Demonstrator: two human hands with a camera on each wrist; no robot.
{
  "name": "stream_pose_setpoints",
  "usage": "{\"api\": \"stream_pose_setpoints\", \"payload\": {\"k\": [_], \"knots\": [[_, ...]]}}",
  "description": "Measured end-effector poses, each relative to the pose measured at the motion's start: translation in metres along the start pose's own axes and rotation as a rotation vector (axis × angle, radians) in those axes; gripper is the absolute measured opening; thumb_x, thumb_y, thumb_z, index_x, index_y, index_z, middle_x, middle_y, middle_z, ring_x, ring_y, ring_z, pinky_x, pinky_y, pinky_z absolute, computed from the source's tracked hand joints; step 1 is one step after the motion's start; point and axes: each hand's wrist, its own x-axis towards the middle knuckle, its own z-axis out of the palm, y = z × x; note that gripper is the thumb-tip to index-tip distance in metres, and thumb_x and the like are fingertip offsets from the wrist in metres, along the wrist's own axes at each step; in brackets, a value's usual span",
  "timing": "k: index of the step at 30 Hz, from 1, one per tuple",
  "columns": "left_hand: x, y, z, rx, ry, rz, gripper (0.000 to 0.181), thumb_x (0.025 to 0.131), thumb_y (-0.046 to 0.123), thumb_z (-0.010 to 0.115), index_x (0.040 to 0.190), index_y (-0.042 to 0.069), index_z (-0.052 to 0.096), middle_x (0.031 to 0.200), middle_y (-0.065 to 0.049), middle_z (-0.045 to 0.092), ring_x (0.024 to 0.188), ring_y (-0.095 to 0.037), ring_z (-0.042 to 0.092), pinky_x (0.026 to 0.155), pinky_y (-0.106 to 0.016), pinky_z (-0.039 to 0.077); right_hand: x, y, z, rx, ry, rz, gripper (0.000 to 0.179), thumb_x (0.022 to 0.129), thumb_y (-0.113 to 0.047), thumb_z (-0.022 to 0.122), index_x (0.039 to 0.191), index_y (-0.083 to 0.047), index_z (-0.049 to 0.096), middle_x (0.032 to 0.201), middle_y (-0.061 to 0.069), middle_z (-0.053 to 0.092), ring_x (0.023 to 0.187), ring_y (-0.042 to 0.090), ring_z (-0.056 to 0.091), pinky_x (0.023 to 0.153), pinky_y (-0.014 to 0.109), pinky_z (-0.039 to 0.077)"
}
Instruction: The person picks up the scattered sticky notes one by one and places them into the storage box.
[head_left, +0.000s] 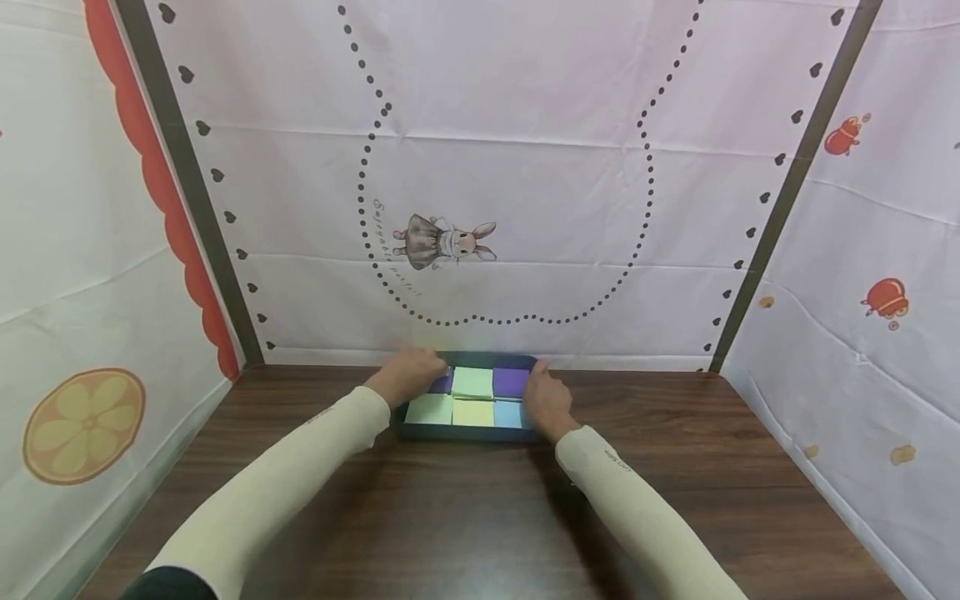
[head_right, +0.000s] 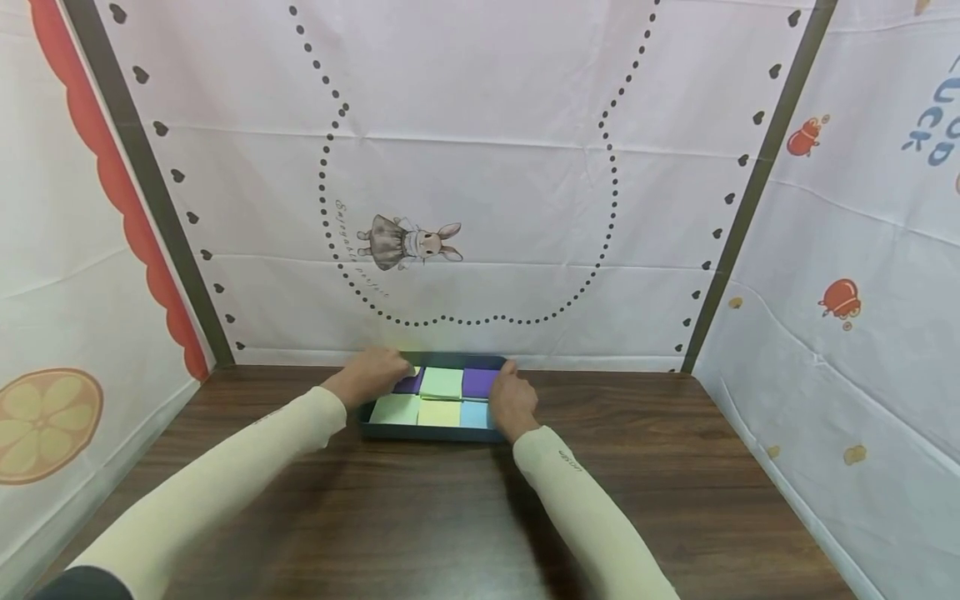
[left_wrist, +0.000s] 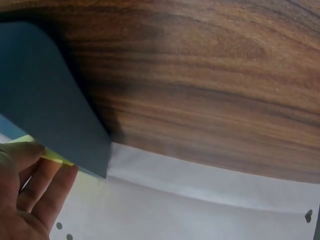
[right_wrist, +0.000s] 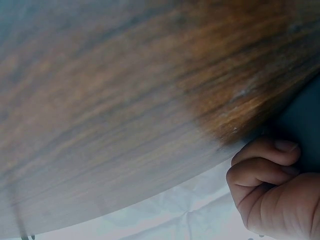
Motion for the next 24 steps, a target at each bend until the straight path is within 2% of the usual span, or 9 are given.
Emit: {"api": "stream_pose_setpoints", "payload": {"k": [4, 7, 10, 11, 12, 13, 14, 18, 24], "knots": [[0.001, 0.001, 0.007, -0.034, -0.047, -0.01, 0.015, 0.101, 0.003, 0.078, 0.111, 0.012, 0.086, 0.102, -0.007, 0.086, 0.085, -0.02, 0.08, 0.081, -0.035, 0.067, 0.001, 0.0, 0.0, 0.004, -0.012, -0.002, 0.041, 0.113, -0.014, 0.047, 0.148, 0.007, 0.043, 0.079, 0.013, 0.072, 0.069, 0.027, 0.076, 0.053, 0.043, 0.057], [0.011, -0.02, 0.058, -0.085, -0.028, 0.002, 0.014, 0.106, 0.012, 0.074, 0.114, 0.015, 0.085, 0.103, -0.004, 0.085, 0.086, -0.019, 0.078, 0.08, -0.04, 0.067, 0.002, 0.0, 0.001, 0.008, -0.016, 0.0, 0.042, 0.114, -0.014, 0.047, 0.15, 0.007, 0.042, 0.08, 0.013, 0.073, 0.07, 0.028, 0.076, 0.053, 0.043, 0.057], [0.018, -0.032, 0.088, -0.117, -0.022, -0.001, 0.013, 0.106, 0.013, 0.074, 0.112, 0.017, 0.085, 0.099, -0.003, 0.084, 0.083, -0.017, 0.076, 0.073, -0.045, 0.065, 0.003, 0.0, 0.003, 0.002, -0.011, -0.001, 0.041, 0.114, -0.015, 0.046, 0.149, 0.007, 0.042, 0.079, 0.013, 0.072, 0.069, 0.028, 0.076, 0.052, 0.044, 0.057], [0.02, -0.033, 0.092, -0.13, -0.027, -0.008, 0.013, 0.106, 0.013, 0.074, 0.112, 0.017, 0.085, 0.1, -0.003, 0.084, 0.085, -0.018, 0.077, 0.075, -0.046, 0.065, 0.003, 0.0, 0.003, -0.002, -0.01, 0.0, 0.041, 0.114, -0.015, 0.046, 0.149, 0.007, 0.042, 0.079, 0.013, 0.072, 0.069, 0.028, 0.076, 0.052, 0.044, 0.057], [0.018, -0.027, 0.082, -0.123, -0.037, -0.021, 0.013, 0.104, 0.012, 0.076, 0.111, 0.018, 0.085, 0.098, -0.002, 0.084, 0.083, -0.017, 0.076, 0.072, -0.05, 0.064, 0.002, 0.0, 0.002, -0.005, -0.008, 0.0, 0.041, 0.114, -0.015, 0.046, 0.149, 0.008, 0.042, 0.079, 0.013, 0.072, 0.069, 0.028, 0.076, 0.052, 0.044, 0.057], [0.017, -0.024, 0.076, -0.139, -0.053, -0.028, 0.015, 0.104, 0.01, 0.075, 0.112, 0.017, 0.085, 0.1, -0.004, 0.084, 0.085, -0.018, 0.078, 0.075, -0.048, 0.066, 0.002, -0.001, 0.001, -0.006, -0.007, 0.001, 0.04, 0.114, -0.015, 0.046, 0.148, 0.008, 0.043, 0.078, 0.014, 0.072, 0.069, 0.028, 0.076, 0.052, 0.044, 0.058], [0.015, -0.016, 0.062, -0.141, -0.085, -0.053, 0.016, 0.102, 0.007, 0.076, 0.112, 0.016, 0.085, 0.101, -0.005, 0.085, 0.086, -0.02, 0.078, 0.076, -0.05, 0.066, 0.002, -0.001, 0.002, -0.004, -0.01, 0.003, 0.04, 0.114, -0.014, 0.046, 0.148, 0.008, 0.043, 0.078, 0.014, 0.072, 0.069, 0.028, 0.076, 0.053, 0.044, 0.058], [0.01, -0.012, 0.056, -0.171, -0.083, -0.064, 0.017, 0.103, 0.008, 0.076, 0.115, 0.016, 0.085, 0.107, -0.004, 0.085, 0.095, -0.021, 0.078, 0.084, -0.05, 0.066, 0.001, -0.003, -0.001, -0.007, -0.018, 0.005, 0.039, 0.115, -0.013, 0.045, 0.147, 0.01, 0.042, 0.075, 0.014, 0.07, 0.067, 0.028, 0.075, 0.052, 0.045, 0.058], [0.015, -0.033, 0.109, -0.252, -0.053, -0.07, 0.02, 0.105, 0.009, 0.073, 0.119, 0.017, 0.085, 0.114, -0.005, 0.085, 0.103, -0.024, 0.078, 0.091, -0.044, 0.066, -0.007, -0.007, -0.009, -0.016, -0.029, 0.029, 0.035, 0.115, -0.011, 0.046, 0.143, 0.009, 0.044, 0.072, 0.013, 0.067, 0.064, 0.026, 0.072, 0.052, 0.044, 0.057]]}}
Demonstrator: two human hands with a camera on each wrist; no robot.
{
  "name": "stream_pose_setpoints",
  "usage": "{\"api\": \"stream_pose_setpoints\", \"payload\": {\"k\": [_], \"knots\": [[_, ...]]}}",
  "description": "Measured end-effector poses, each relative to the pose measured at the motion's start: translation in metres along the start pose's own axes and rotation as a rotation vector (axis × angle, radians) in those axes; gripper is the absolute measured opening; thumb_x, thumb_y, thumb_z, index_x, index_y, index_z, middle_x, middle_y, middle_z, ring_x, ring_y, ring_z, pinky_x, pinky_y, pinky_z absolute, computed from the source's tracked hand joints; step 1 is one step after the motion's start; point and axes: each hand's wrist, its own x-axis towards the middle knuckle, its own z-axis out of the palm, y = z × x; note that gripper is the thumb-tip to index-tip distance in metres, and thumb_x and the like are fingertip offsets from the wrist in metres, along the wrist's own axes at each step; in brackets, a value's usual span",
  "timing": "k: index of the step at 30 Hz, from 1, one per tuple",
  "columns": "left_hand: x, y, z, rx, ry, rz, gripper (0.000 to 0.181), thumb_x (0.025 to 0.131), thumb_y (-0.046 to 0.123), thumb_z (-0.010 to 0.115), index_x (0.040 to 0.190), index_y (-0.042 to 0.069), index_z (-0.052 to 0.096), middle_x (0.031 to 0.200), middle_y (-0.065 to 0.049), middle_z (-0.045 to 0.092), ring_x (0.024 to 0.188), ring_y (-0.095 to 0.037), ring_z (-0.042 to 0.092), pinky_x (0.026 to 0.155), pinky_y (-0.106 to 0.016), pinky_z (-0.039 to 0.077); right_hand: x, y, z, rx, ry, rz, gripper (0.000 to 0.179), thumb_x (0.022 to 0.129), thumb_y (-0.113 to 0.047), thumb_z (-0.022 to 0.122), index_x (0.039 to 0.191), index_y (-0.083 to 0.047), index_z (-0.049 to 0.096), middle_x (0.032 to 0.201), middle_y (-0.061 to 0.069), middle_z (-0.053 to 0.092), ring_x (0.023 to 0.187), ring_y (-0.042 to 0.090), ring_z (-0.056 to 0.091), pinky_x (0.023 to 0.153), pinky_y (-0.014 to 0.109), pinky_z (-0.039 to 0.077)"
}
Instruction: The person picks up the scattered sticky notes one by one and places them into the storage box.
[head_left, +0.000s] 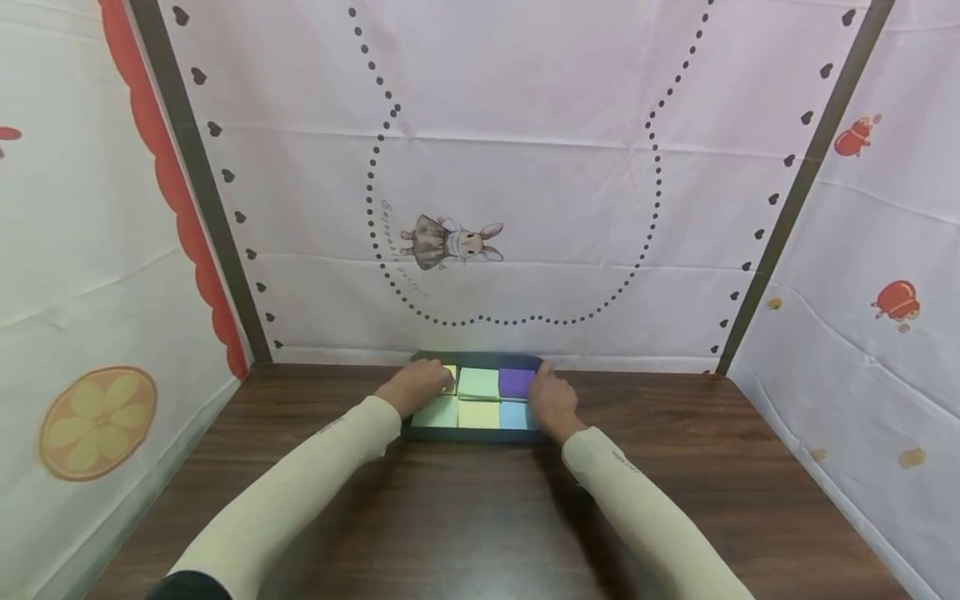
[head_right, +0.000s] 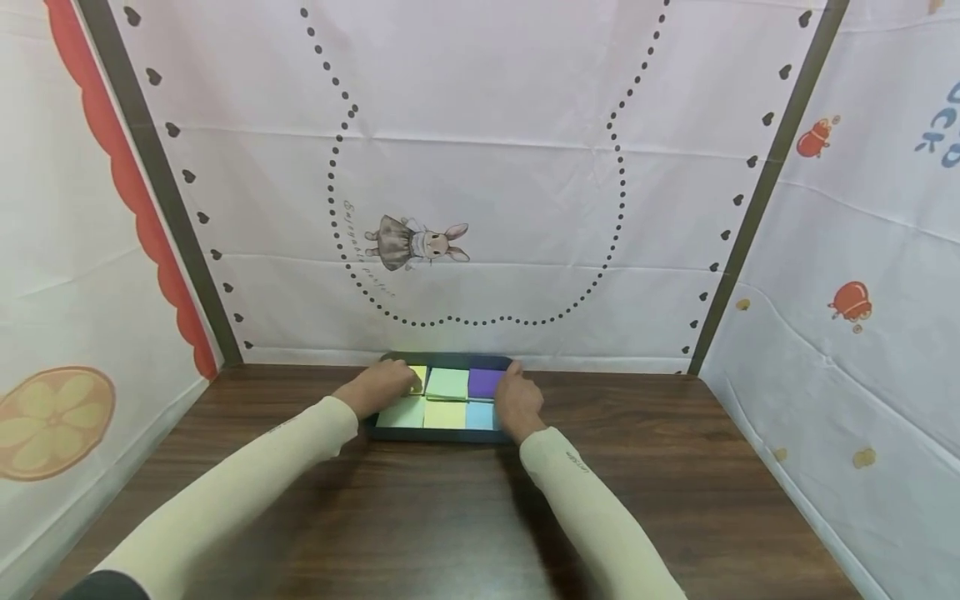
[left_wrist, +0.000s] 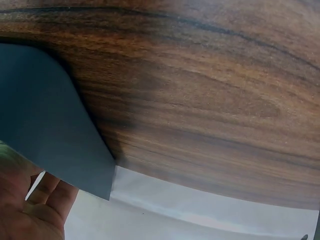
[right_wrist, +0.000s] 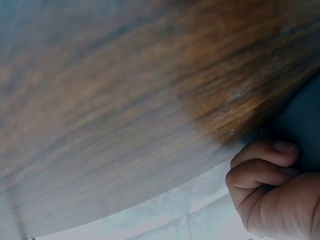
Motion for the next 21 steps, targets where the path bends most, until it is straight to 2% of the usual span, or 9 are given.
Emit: {"api": "stream_pose_setpoints", "payload": {"k": [2, 6, 10, 12, 15, 17, 18, 20, 21], "knots": [[0.006, -0.008, 0.01, -0.046, -0.004, -0.021, 0.019, 0.107, 0.012, 0.07, 0.117, 0.019, 0.085, 0.11, -0.003, 0.085, 0.097, -0.021, 0.077, 0.088, -0.044, 0.066, -0.004, -0.001, -0.005, -0.022, -0.004, 0.002, 0.035, 0.114, -0.011, 0.047, 0.143, 0.009, 0.044, 0.071, 0.012, 0.067, 0.063, 0.026, 0.071, 0.052, 0.044, 0.057], [0.003, -0.004, 0.003, -0.097, -0.007, -0.062, 0.026, 0.114, 0.015, 0.058, 0.111, 0.019, 0.084, 0.099, 0.001, 0.082, 0.085, -0.015, 0.068, 0.078, -0.042, 0.063, -0.009, -0.006, -0.018, -0.063, -0.025, 0.003, 0.034, 0.113, -0.011, 0.049, 0.14, 0.008, 0.046, 0.075, 0.014, 0.07, 0.066, 0.027, 0.073, 0.056, 0.044, 0.059], [-0.01, 0.017, -0.012, -0.107, -0.02, -0.106, 0.03, 0.115, 0.018, 0.052, 0.109, 0.018, 0.081, 0.102, -0.002, 0.078, 0.089, -0.017, 0.067, 0.079, -0.045, 0.06, -0.017, -0.01, -0.03, -0.032, -0.085, 0.052, 0.034, 0.113, -0.013, 0.048, 0.142, 0.005, 0.048, 0.09, 0.019, 0.078, 0.08, 0.033, 0.078, 0.069, 0.05, 0.064], [-0.017, 0.031, -0.027, -0.1, -0.07, -0.131, 0.029, 0.115, 0.013, 0.051, 0.115, 0.013, 0.08, 0.111, -0.008, 0.078, 0.099, -0.023, 0.071, 0.086, -0.051, 0.062, -0.017, -0.011, -0.032, 0.006, -0.105, 0.069, 0.033, 0.114, -0.014, 0.048, 0.141, 0.004, 0.05, 0.098, 0.021, 0.079, 0.087, 0.037, 0.08, 0.074, 0.053, 0.065], [-0.023, 0.042, -0.04, -0.065, -0.113, -0.138, 0.026, 0.112, 0.005, 0.055, 0.118, 0.01, 0.08, 0.114, -0.012, 0.078, 0.102, -0.027, 0.072, 0.087, -0.057, 0.061, -0.019, -0.006, -0.029, 0.037, -0.077, 0.037, 0.028, 0.113, -0.019, 0.047, 0.133, 0.0, 0.054, 0.101, 0.022, 0.078, 0.09, 0.04, 0.079, 0.074, 0.054, 0.064], [-0.023, 0.044, -0.045, -0.064, -0.124, -0.143, 0.026, 0.109, 0.001, 0.057, 0.119, 0.01, 0.08, 0.113, -0.011, 0.078, 0.101, -0.026, 0.071, 0.085, -0.059, 0.06, -0.027, -0.007, -0.045, 0.038, -0.092, 0.015, 0.03, 0.117, -0.026, 0.045, 0.127, -0.001, 0.057, 0.1, 0.021, 0.076, 0.088, 0.039, 0.078, 0.074, 0.053, 0.064], [-0.022, 0.041, -0.044, -0.059, -0.089, -0.121, 0.023, 0.107, 0.003, 0.059, 0.117, 0.01, 0.079, 0.11, -0.009, 0.078, 0.099, -0.025, 0.07, 0.082, -0.058, 0.06, -0.033, -0.009, -0.058, 0.026, -0.102, 0.006, 0.033, 0.118, -0.029, 0.044, 0.125, 0.0, 0.059, 0.099, 0.02, 0.075, 0.088, 0.038, 0.077, 0.075, 0.052, 0.064], [-0.022, 0.044, -0.06, -0.07, -0.067, -0.123, 0.021, 0.106, 0.009, 0.063, 0.119, 0.01, 0.079, 0.112, -0.01, 0.078, 0.101, -0.027, 0.072, 0.085, -0.058, 0.06, -0.042, -0.012, -0.086, -0.024, -0.13, -0.023, 0.044, 0.122, -0.035, 0.037, 0.124, 0.002, 0.063, 0.099, 0.019, 0.073, 0.086, 0.035, 0.075, 0.076, 0.05, 0.064], [-0.023, 0.048, -0.074, -0.087, -0.067, -0.137, 0.022, 0.106, 0.013, 0.065, 0.124, 0.008, 0.078, 0.116, -0.012, 0.079, 0.106, -0.03, 0.073, 0.091, -0.059, 0.061, -0.044, -0.013, -0.099, -0.029, -0.129, -0.042, 0.048, 0.123, -0.036, 0.035, 0.125, 0.002, 0.064, 0.102, 0.019, 0.072, 0.089, 0.035, 0.074, 0.078, 0.049, 0.065]]}}
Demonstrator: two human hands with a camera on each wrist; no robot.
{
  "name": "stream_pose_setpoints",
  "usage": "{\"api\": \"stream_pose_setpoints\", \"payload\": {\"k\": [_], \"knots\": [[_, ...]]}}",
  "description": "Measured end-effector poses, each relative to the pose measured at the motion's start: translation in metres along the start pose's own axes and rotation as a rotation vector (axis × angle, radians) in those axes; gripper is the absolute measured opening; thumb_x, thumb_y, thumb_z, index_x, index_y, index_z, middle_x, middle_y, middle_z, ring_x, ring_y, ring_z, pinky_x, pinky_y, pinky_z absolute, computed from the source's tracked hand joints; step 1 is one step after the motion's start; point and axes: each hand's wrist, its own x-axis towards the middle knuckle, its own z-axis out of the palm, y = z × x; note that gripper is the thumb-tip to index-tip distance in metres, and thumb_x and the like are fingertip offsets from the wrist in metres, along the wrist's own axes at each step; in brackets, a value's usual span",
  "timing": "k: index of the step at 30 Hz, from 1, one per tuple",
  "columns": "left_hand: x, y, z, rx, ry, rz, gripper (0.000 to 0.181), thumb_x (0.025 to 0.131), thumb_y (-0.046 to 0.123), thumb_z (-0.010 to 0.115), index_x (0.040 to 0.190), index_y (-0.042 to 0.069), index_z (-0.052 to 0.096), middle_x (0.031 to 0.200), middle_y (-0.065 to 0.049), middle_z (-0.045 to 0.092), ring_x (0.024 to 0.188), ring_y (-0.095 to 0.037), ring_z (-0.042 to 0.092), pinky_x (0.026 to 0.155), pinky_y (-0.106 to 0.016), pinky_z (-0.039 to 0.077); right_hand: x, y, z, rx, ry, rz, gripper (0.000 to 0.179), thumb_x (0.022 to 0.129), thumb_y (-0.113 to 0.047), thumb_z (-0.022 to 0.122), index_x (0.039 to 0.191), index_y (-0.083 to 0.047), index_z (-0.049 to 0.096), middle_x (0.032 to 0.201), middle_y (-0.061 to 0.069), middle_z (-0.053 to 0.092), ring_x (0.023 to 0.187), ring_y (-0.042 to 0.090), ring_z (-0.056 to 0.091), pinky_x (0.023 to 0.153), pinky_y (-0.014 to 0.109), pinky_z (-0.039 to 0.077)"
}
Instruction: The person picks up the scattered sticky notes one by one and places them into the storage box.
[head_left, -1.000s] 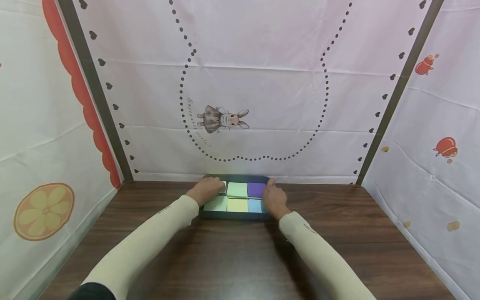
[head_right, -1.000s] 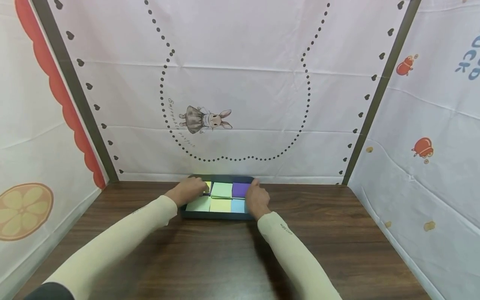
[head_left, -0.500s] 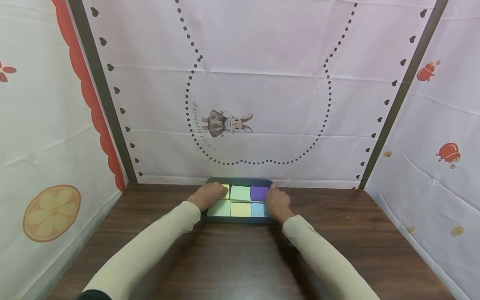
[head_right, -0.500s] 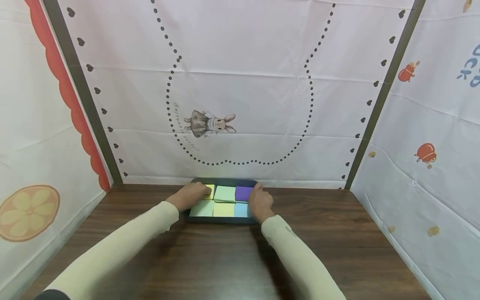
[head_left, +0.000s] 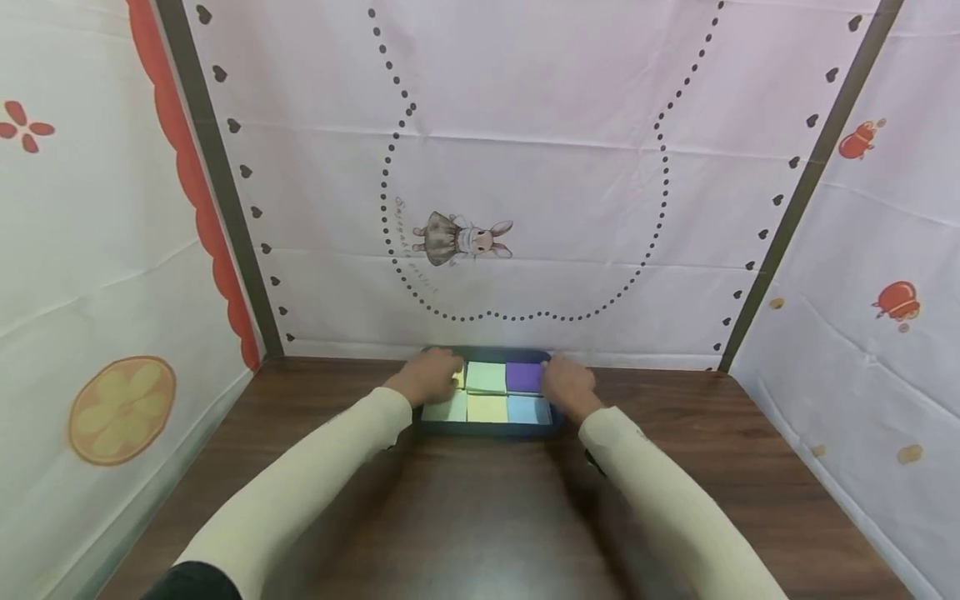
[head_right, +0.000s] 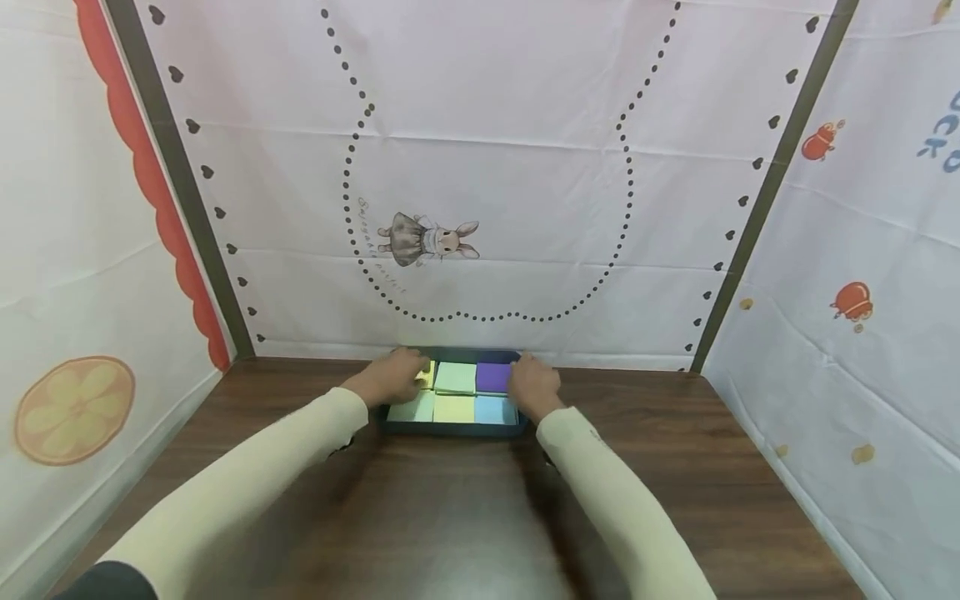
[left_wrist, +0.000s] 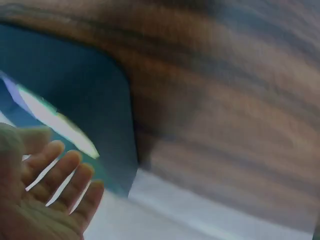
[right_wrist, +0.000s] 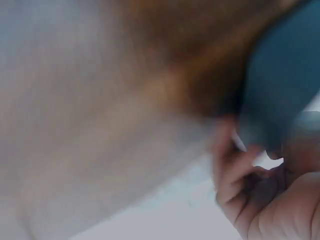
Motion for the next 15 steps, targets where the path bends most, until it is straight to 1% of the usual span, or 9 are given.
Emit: {"api": "stream_pose_setpoints", "payload": {"k": [2, 3, 4, 6, 7, 9, 10, 11, 15], "knots": [[-0.005, 0.008, -0.027, -0.006, 0.022, -0.037, 0.038, 0.109, 0.027, 0.066, 0.138, 0.003, 0.073, 0.134, -0.02, 0.076, 0.125, -0.04, 0.072, 0.108, -0.06, 0.058, -0.006, -0.002, -0.03, 0.021, -0.024, -0.031, 0.05, 0.123, -0.034, 0.034, 0.136, 0.004, 0.064, 0.117, 0.023, 0.074, 0.104, 0.038, 0.075, 0.092, 0.052, 0.065], [-0.007, 0.009, -0.04, -0.003, 0.049, -0.053, 0.046, 0.109, 0.033, 0.065, 0.143, 0.002, 0.07, 0.139, -0.022, 0.074, 0.129, -0.042, 0.07, 0.112, -0.061, 0.056, 0.01, 0.007, -0.032, 0.034, -0.009, -0.072, 0.055, 0.122, -0.04, 0.033, 0.144, 0.002, 0.062, 0.128, 0.024, 0.074, 0.115, 0.038, 0.075, 0.101, 0.052, 0.064], [-0.01, 0.015, -0.058, -0.007, 0.044, -0.097, 0.055, 0.111, 0.039, 0.062, 0.15, 0.001, 0.065, 0.148, -0.025, 0.07, 0.138, -0.046, 0.066, 0.12, -0.063, 0.051, 0.012, 0.007, -0.045, 0.048, -0.007, -0.106, 0.056, 0.122, -0.04, 0.034, 0.152, 0.0, 0.059, 0.141, 0.025, 0.071, 0.128, 0.041, 0.072, 0.111, 0.055, 0.06], [-0.014, 0.016, -0.085, 0.021, 0.096, -0.127, 0.067, 0.112, 0.05, 0.057, 0.158, 0.001, 0.059, 0.158, -0.027, 0.063, 0.147, -0.049, 0.059, 0.125, -0.066, 0.046, 0.015, 0.007, -0.069, 0.086, -0.002, -0.164, 0.062, 0.12, -0.045, 0.036, 0.168, -0.006, 0.047, 0.167, 0.025, 0.057, 0.153, 0.044, 0.057, 0.129, 0.058, 0.046], [-0.016, 0.016, -0.098, 0.031, 0.114, -0.146, 0.073, 0.112, 0.054, 0.055, 0.161, 0.001, 0.056, 0.163, -0.027, 0.059, 0.152, -0.051, 0.055, 0.128, -0.068, 0.042, 0.018, 0.006, -0.081, 0.072, -0.007, -0.195, 0.067, 0.12, -0.049, 0.036, 0.173, -0.01, 0.04, 0.175, 0.024, 0.047, 0.162, 0.045, 0.047, 0.134, 0.061, 0.038], [-0.018, 0.017, -0.124, 0.045, 0.133, -0.176, 0.079, 0.112, 0.061, 0.051, 0.163, 0.001, 0.053, 0.168, -0.028, 0.055, 0.156, -0.052, 0.05, 0.129, -0.07, 0.039, 0.023, 0.001, -0.105, 0.034, -0.018, -0.249, 0.075, 0.118, -0.059, 0.035, 0.179, -0.016, 0.029, 0.185, 0.019, 0.031, 0.172, 0.044, 0.03, 0.139, 0.064, 0.025], [-0.019, 0.017, -0.135, 0.042, 0.142, -0.192, 0.082, 0.112, 0.064, 0.049, 0.165, 0.001, 0.051, 0.171, -0.027, 0.051, 0.159, -0.053, 0.046, 0.131, -0.071, 0.035, 0.009, -0.01, -0.126, 0.012, -0.024, -0.256, 0.075, 0.118, -0.058, 0.036, 0.18, -0.016, 0.027, 0.187, 0.02, 0.025, 0.174, 0.046, 0.024, 0.14, 0.067, 0.021], [-0.02, 0.017, -0.145, 0.043, 0.146, -0.208, 0.085, 0.112, 0.066, 0.048, 0.166, 0.002, 0.049, 0.173, -0.028, 0.048, 0.161, -0.053, 0.043, 0.132, -0.071, 0.033, 0.01, -0.013, -0.136, -0.004, -0.019, -0.27, 0.078, 0.117, -0.061, 0.036, 0.18, -0.018, 0.025, 0.189, 0.019, 0.021, 0.175, 0.046, 0.019, 0.14, 0.068, 0.018], [-0.023, 0.017, -0.174, 0.005, 0.14, -0.275, 0.09, 0.111, 0.071, 0.042, 0.171, 0.004, 0.043, 0.179, -0.027, 0.038, 0.166, -0.055, 0.033, 0.136, -0.071, 0.024, 0.009, -0.025, -0.167, -0.043, 0.004, -0.297, 0.082, 0.115, -0.064, 0.035, 0.181, -0.016, 0.024, 0.19, 0.02, 0.015, 0.177, 0.045, 0.01, 0.141, 0.067, 0.012]]}}
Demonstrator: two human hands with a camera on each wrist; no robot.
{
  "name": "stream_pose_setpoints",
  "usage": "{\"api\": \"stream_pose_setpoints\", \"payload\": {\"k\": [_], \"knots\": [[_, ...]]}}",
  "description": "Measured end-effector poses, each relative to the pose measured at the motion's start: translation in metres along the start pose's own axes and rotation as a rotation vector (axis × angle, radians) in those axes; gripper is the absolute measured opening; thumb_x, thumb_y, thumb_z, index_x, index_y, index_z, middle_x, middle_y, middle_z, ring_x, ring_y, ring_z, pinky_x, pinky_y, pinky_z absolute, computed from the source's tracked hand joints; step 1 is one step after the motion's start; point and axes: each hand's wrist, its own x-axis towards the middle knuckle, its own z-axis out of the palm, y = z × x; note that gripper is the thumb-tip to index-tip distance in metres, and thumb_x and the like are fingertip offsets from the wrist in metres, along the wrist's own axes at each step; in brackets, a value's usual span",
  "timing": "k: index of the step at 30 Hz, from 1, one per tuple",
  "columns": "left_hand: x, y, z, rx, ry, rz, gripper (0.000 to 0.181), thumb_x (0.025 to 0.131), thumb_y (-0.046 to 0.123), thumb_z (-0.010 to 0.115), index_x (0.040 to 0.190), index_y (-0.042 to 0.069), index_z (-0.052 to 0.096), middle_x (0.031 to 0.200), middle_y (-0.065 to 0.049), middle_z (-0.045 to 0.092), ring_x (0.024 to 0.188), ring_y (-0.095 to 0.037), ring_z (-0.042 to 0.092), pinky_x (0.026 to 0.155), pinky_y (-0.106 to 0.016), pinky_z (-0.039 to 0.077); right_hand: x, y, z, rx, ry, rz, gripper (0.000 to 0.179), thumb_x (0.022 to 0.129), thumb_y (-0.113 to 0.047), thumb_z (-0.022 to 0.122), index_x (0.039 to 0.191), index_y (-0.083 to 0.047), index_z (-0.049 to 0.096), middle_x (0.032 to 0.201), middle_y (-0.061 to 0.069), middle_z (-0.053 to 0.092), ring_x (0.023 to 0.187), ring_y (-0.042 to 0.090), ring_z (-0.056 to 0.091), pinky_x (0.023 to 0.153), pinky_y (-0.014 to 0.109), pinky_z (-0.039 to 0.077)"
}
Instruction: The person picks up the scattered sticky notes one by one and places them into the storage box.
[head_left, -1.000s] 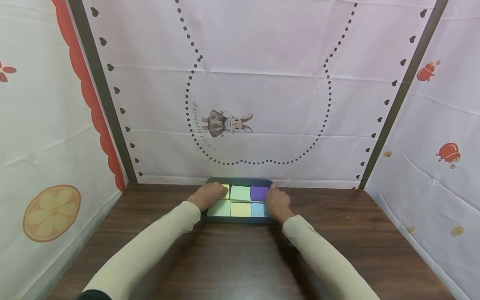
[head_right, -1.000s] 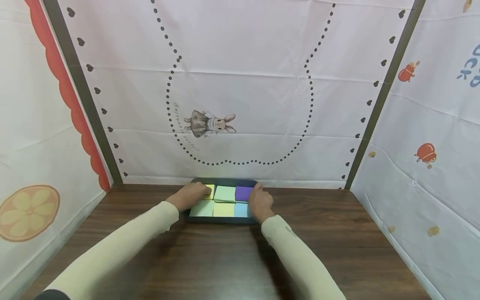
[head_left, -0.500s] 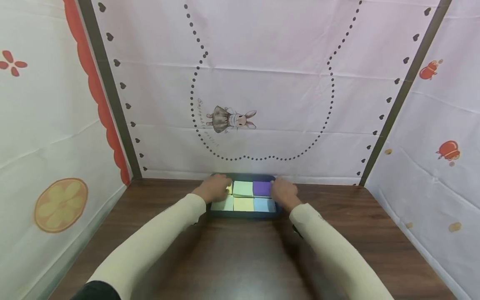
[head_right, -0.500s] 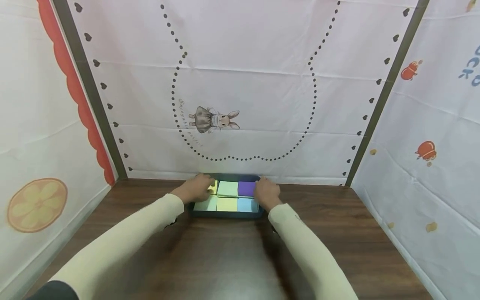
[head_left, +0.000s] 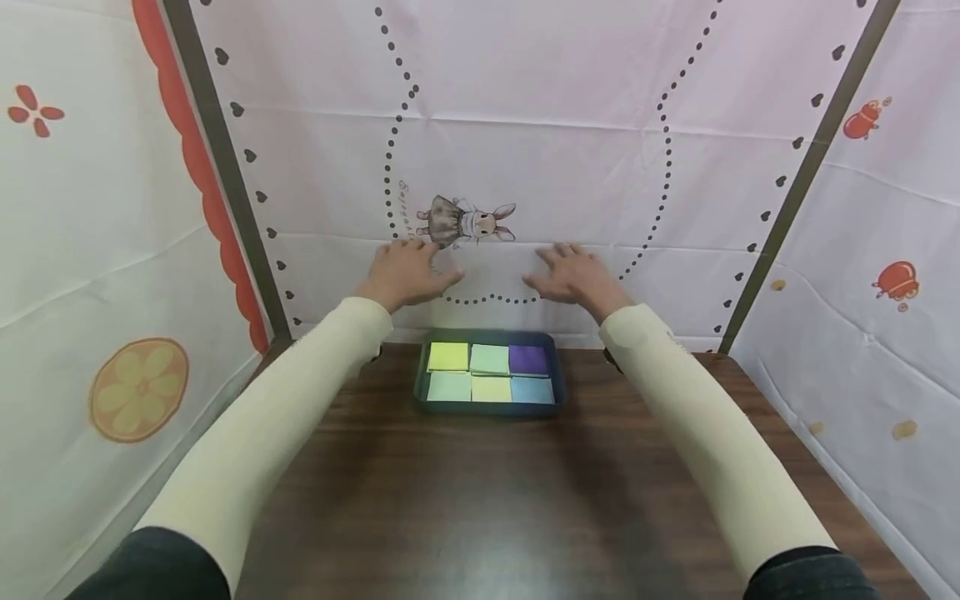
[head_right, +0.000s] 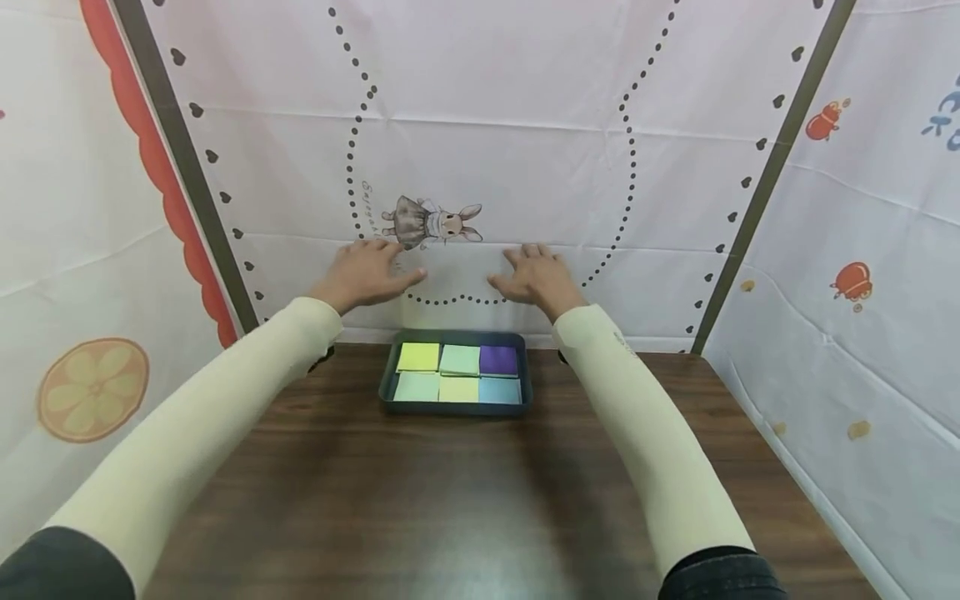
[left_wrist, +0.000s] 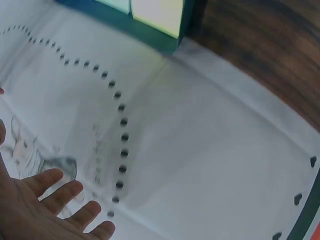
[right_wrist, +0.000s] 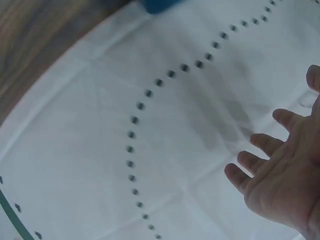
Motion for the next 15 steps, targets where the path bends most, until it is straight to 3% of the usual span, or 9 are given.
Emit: {"api": "stream_pose_setpoints", "payload": {"k": [6, 15], "knots": [[0.002, 0.0, -0.012, -0.018, -0.021, -0.041, 0.092, 0.111, 0.072, 0.04, 0.173, 0.005, 0.041, 0.18, -0.026, 0.037, 0.167, -0.056, 0.031, 0.136, -0.071, 0.023, -0.003, -0.005, -0.018, -0.004, 0.017, 0.006, 0.083, 0.114, -0.064, 0.039, 0.18, -0.015, 0.026, 0.19, 0.02, 0.015, 0.177, 0.045, 0.009, 0.141, 0.067, 0.012], [-0.001, -0.008, 0.007, -0.03, -0.029, -0.046, 0.091, 0.111, 0.073, 0.038, 0.172, 0.005, 0.042, 0.182, -0.025, 0.035, 0.168, -0.057, 0.027, 0.136, -0.072, 0.022, -0.007, -0.007, -0.014, -0.023, 0.047, -0.012, 0.084, 0.113, -0.063, 0.041, 0.18, -0.015, 0.024, 0.188, 0.021, 0.021, 0.176, 0.047, 0.013, 0.141, 0.068, 0.014]]}}
